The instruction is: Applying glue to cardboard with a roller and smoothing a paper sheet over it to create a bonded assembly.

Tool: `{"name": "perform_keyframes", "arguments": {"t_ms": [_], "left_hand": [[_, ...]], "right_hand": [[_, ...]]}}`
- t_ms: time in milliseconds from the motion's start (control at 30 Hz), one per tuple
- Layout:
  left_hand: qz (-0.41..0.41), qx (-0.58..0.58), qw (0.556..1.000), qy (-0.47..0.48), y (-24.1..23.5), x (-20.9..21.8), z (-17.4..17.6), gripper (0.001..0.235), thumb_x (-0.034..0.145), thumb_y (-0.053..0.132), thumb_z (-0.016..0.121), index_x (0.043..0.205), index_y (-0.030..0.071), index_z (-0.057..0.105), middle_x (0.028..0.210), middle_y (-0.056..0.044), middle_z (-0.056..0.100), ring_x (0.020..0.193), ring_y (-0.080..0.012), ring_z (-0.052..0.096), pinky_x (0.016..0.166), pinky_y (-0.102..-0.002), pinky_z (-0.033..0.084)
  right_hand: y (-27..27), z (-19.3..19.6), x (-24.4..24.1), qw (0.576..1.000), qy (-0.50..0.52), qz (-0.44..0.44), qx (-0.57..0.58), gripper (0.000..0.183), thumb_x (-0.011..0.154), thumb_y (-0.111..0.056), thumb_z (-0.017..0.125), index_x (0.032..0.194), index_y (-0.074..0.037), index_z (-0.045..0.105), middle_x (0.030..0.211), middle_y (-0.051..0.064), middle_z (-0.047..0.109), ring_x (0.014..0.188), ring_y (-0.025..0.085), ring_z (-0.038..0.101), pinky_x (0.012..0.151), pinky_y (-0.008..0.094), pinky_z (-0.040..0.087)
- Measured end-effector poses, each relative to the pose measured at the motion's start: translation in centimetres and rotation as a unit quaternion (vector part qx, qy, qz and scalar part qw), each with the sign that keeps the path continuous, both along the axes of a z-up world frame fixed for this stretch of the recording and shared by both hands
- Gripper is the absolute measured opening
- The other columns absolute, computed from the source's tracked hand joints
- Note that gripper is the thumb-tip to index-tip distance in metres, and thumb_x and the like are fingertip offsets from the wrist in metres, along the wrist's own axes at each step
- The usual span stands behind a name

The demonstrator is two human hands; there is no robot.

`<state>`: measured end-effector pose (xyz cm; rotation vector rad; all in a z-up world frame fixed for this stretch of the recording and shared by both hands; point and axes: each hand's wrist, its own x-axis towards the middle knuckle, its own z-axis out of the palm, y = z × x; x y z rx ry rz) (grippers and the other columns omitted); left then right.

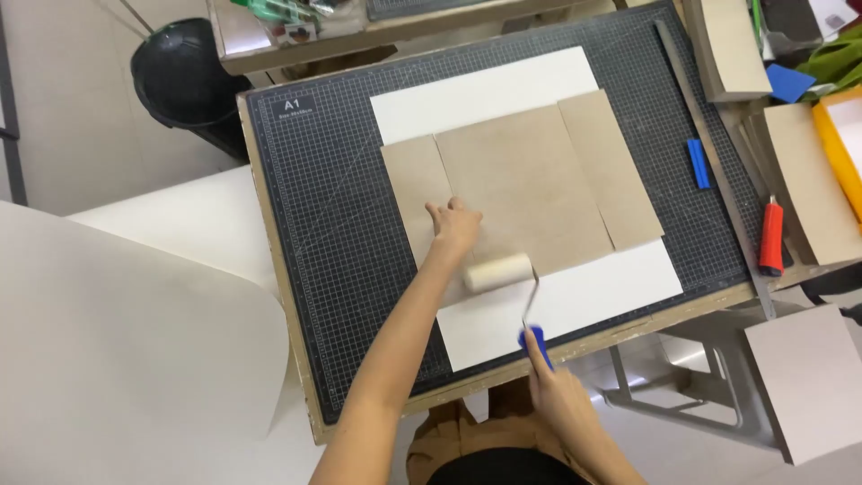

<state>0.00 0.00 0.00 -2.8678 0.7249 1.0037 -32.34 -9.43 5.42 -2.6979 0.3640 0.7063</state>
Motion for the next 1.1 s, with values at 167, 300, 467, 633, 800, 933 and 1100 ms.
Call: {"name": "perform_keyframes", "arguments": {"t_ms": [167, 300, 467, 633, 800, 933, 1100], "left_hand": [[-0.007, -0.011, 1.0, -0.004, 0.9, -0.5, 2.1, 0.048, 0.094, 0.005, 0.036, 0.13, 0.026, 0.06, 0.138, -0.022, 0.044, 0.116, -0.0439, 0.054, 0.107, -0.07, 0.016], [0.137, -0.108, 0.975, -0.135, 4.6, -5.6, 4.6, 0.047, 0.095, 0.006, 0.045, 0.139, 0.02, 0.051, 0.132, -0.022, 0.051, 0.114, -0.037, 0.057, 0.105, -0.066, 0.029], [0.116, -0.046, 0.987, -0.099, 3.2, -15.3, 4.3, 0.054, 0.098, 0.012, 0.052, 0.151, 0.019, 0.04, 0.14, -0.02, 0.048, 0.124, -0.0412, 0.05, 0.105, -0.065, 0.029], [0.08, -0.02, 0.997, -0.014, 2.0, -15.8, 5.9, 0.057, 0.1, 0.006, 0.052, 0.152, 0.025, 0.04, 0.152, -0.019, 0.036, 0.133, -0.0432, 0.04, 0.104, -0.058, 0.022], [0.083, -0.028, 0.996, -0.004, 1.9, -15.8, 5.4, 0.06, 0.095, 0.002, 0.054, 0.149, 0.025, 0.04, 0.151, -0.02, 0.034, 0.132, -0.0463, 0.04, 0.103, -0.059, 0.02], [0.059, 0.046, 0.984, -0.16, 0.0, -16.7, -2.4, 0.057, 0.091, 0.02, 0.056, 0.143, 0.034, 0.039, 0.148, -0.013, 0.038, 0.113, -0.0404, 0.049, 0.099, -0.057, 0.028], [0.008, 0.069, 0.991, -0.11, 1.5, -16.7, 1.5, 0.075, 0.087, 0.021, 0.066, 0.151, 0.034, 0.028, 0.151, -0.012, 0.033, 0.118, -0.0385, 0.048, 0.095, -0.053, 0.031]], "right_hand": [[0.7, 1.8, 3.0, 0.999, 0.042, -0.013, -0.012, 0.077, 0.099, -0.024, 0.044, 0.162, -0.034, 0.0, 0.057, 0.014, 0.054, 0.049, 0.035, 0.053, 0.05, 0.045, 0.041], [-0.6, 2.8, 5.3, 0.996, 0.093, -0.013, -0.007, 0.079, 0.097, -0.025, 0.042, 0.16, -0.046, -0.001, 0.07, 0.02, 0.06, 0.066, 0.046, 0.057, 0.062, 0.05, 0.044], [-0.8, 2.8, 17.0, 0.998, 0.0, 0.068, 0.007, 0.07, 0.092, -0.011, 0.048, 0.157, -0.022, 0.022, 0.08, 0.024, 0.067, 0.073, 0.039, 0.066, 0.064, 0.047, 0.053], [-0.5, -1.0, 32.0, 0.987, -0.101, 0.123, -0.028, 0.066, 0.082, -0.01, 0.057, 0.147, -0.009, 0.048, 0.093, 0.027, 0.074, 0.087, 0.042, 0.075, 0.07, 0.053, 0.06], [0.7, 1.1, 31.7, 0.995, -0.06, 0.077, 0.022, 0.069, 0.085, -0.006, 0.054, 0.153, -0.007, 0.04, 0.103, 0.034, 0.07, 0.098, 0.047, 0.071, 0.077, 0.057, 0.059], [0.8, 6.9, 24.9, 0.995, 0.067, 0.048, 0.058, 0.074, 0.085, -0.004, 0.04, 0.156, -0.018, 0.025, 0.116, 0.025, 0.066, 0.091, 0.045, 0.067, 0.073, 0.05, 0.052], [0.9, -0.5, 31.9, 0.99, -0.11, 0.052, 0.07, 0.071, 0.086, -0.005, 0.042, 0.155, -0.016, 0.026, 0.098, 0.029, 0.067, 0.077, 0.052, 0.062, 0.065, 0.056, 0.048]]}}
